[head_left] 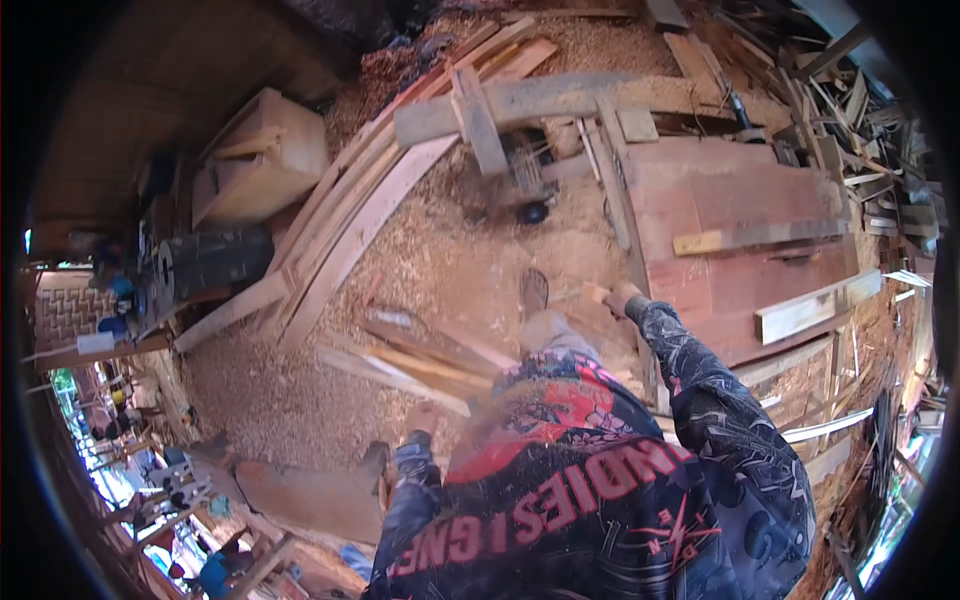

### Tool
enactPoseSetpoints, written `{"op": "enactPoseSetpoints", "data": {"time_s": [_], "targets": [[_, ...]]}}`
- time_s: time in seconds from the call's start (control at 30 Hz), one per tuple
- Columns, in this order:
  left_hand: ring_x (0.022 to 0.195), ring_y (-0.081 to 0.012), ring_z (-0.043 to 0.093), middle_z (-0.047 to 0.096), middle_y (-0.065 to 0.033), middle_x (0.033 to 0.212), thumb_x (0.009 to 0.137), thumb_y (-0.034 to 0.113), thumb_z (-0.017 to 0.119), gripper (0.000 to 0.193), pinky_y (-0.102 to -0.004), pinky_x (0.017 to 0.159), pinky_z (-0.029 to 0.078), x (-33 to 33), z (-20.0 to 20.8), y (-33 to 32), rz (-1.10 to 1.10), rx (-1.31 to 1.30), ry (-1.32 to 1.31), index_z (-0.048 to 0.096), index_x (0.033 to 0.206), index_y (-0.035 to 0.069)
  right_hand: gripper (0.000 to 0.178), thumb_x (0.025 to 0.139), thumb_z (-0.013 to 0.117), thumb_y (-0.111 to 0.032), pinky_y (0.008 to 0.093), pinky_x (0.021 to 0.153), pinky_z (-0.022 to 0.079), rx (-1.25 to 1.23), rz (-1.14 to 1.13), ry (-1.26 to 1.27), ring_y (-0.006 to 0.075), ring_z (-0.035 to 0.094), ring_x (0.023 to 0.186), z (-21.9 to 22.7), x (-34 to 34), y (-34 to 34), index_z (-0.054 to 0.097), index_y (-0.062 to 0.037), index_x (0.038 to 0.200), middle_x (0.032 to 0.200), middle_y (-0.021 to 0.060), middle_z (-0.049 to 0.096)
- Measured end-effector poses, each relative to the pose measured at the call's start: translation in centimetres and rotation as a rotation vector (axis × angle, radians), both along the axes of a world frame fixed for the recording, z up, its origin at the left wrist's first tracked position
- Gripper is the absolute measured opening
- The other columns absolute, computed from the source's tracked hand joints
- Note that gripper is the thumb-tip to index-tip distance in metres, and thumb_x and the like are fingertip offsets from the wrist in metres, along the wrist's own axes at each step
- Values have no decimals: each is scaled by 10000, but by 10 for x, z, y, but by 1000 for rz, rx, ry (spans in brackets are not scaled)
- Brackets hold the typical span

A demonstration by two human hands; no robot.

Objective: The person replaces a drive belt on a motor by looping it onto the pulley, using a metal bar to assist with leverage, and then places a wooden board onto a saw table.

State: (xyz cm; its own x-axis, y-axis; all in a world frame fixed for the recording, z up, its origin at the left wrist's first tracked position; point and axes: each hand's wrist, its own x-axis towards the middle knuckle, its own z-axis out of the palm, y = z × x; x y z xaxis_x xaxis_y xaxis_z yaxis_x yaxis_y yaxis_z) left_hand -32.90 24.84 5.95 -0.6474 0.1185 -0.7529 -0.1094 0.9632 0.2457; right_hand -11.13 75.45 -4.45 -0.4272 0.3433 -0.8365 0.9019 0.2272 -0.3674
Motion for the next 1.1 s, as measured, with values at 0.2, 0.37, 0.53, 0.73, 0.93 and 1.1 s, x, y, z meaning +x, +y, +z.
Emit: {"op": "enactPoseSetpoints", "data": {"time_s": [0.2,0.37,0.53,0.73,0.93,1.1], "targets": [[883,-175,596,630,-75,948,784,72,699,183,-287,751,479,-77,268,277,-335,1163,-618,663,954,16,278,869,533,-268,355,475,481,117,-481,549,188,588,496,95,-98,125,600,2,874,612,96,594],[703,-263,549,576,-114,832,884,164,589,187,-361,591,412,-59,383,366,-1124,1928,-1276,628,900,-18,274,881,544,-266,315,471,492,252,-425,371,170,604,505,79,-92,113,602,1,868,626,78,605],[810,-277,541,568,-162,947,944,216,488,308,-368,639,405,-86,390,379,-1422,2020,-1144,647,975,-47,274,849,554,-247,383,513,501,479,-321,224,215,622,504,22,4,15,650,9,844,646,141,640],[503,-199,503,535,-59,624,855,166,630,243,-322,459,364,-79,393,373,-117,1840,-806,510,689,35,310,836,549,-249,367,438,483,-40,-764,-125,201,608,482,-6,97,-104,639,10,980,686,163,630],[485,-125,469,509,-38,568,797,197,713,315,-288,435,343,-85,389,391,-691,1730,-1222,495,630,44,280,856,530,-229,354,454,485,-16,-638,-39,197,598,506,4,48,-119,599,6,992,642,119,605],[482,-122,464,493,-27,557,738,234,755,348,-284,435,339,-96,372,391,-784,1782,-1403,486,616,51,251,869,520,-234,328,435,470,-77,-669,43,179,581,489,42,1,-79,572,-3,951,610,84,590]]}}
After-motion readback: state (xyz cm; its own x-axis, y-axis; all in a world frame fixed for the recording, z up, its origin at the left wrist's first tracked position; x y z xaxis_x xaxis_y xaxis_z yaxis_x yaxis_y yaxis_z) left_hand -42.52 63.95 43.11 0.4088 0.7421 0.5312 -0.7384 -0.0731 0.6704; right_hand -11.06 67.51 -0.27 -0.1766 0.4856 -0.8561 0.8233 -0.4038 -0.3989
